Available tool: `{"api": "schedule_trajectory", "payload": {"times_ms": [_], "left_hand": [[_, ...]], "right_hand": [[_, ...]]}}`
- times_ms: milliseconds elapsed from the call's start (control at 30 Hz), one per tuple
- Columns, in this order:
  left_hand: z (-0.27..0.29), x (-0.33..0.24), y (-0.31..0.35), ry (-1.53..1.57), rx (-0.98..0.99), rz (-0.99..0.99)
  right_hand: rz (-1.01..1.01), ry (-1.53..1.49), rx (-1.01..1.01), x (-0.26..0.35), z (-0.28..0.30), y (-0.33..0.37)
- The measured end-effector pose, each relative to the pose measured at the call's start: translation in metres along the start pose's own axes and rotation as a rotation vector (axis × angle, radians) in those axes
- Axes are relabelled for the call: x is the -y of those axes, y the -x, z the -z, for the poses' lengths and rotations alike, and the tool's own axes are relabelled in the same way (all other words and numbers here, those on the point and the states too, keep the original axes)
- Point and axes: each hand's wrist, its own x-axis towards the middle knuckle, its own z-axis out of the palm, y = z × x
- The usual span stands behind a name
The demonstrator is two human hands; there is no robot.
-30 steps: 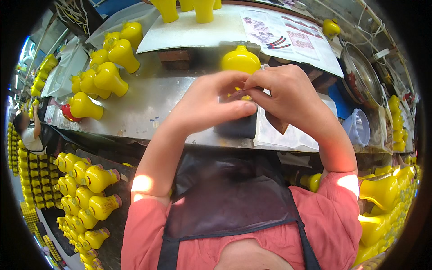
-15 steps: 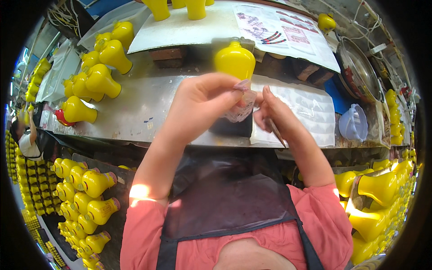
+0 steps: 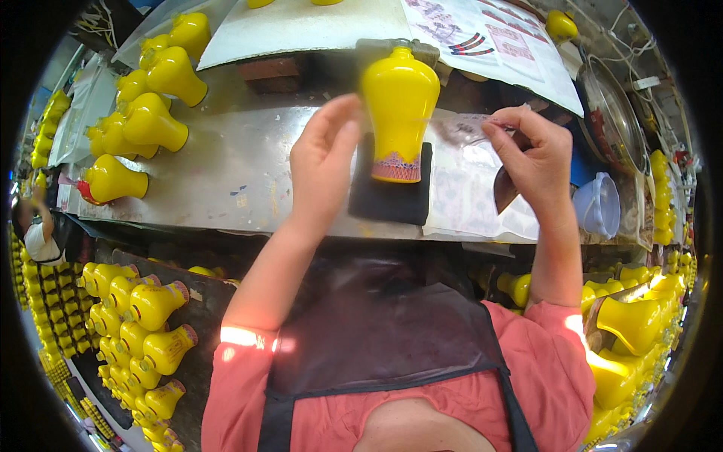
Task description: The person applies decorative stickers to yellow ceramic vases one at a time. They peel stickers from a sheet, place them on the vase body, smooth them down, and then place the finished vase on a nearby tray.
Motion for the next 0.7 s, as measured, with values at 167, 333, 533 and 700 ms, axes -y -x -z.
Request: {"api": "schedule_trajectory", "payload": {"times_ms": [167,333,533,700], "left_hand": [[-0.020,0.022,-0.043,0.049,0.139,0.097],[-0.035,0.025,-0.045,0.373,0.212,0.297],[-0.025,0.031,-0.055,0.438,0.283,0.324],[-0.023,0.034,-0.061,0.490,0.325,0.317]], "right_hand": [[0.211,0.241,0.095,0.011,0.015,-0.021],[0.149,0.239,0.175,0.021,0.019,-0.035],[0.008,0.026,0.326,0.036,0.022,-0.045],[-0.062,-0.102,0.459,0.044,0.025,-0.059]]}}
